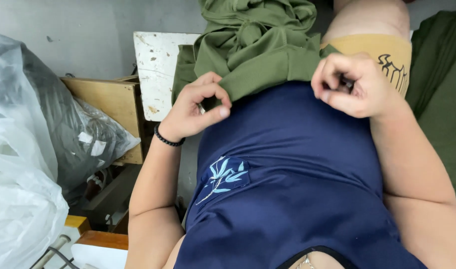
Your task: Trimming loose threads from green fabric garments using scissors at a sewing workstation.
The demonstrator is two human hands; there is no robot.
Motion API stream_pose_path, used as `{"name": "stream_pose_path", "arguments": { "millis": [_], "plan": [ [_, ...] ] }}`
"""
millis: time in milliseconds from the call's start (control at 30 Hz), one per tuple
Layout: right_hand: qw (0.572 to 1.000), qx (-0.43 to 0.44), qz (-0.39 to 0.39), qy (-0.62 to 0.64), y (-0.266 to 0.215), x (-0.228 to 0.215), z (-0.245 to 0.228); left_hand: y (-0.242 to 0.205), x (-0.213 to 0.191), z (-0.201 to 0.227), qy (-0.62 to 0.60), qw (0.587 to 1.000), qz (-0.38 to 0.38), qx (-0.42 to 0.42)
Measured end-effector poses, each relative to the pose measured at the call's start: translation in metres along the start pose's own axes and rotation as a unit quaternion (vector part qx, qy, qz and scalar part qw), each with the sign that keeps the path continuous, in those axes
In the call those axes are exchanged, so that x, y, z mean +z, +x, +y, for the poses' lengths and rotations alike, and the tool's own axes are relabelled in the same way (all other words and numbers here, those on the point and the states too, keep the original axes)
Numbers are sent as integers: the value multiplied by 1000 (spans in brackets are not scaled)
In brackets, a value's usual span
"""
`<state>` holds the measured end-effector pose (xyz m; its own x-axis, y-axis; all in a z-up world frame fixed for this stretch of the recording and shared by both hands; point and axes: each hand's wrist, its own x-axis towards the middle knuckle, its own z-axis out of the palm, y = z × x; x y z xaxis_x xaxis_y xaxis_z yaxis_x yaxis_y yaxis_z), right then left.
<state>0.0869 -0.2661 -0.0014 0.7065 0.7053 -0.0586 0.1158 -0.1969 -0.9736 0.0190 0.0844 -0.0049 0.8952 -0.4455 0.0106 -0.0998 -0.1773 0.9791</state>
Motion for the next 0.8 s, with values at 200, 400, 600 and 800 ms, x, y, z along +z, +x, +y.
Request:
{"name": "stream_pose_path", "arguments": {
  "millis": [200, 400, 600, 800],
  "plan": [
    [971, -70, 85, -211, 44, 12, -10, -3, 14, 23, 171, 980, 93, 30],
    [966, -67, -14, -248, 69, 22, 2, -3, 23, 28, 248, 963, 107, 27],
    [969, -72, 46, -233, 30, 8, -54, 1, 45, -6, 143, 977, 148, -55],
    [974, -89, 136, -160, -17, -22, 5, 16, 66, 29, 66, 972, 183, 130]
  ]
}}
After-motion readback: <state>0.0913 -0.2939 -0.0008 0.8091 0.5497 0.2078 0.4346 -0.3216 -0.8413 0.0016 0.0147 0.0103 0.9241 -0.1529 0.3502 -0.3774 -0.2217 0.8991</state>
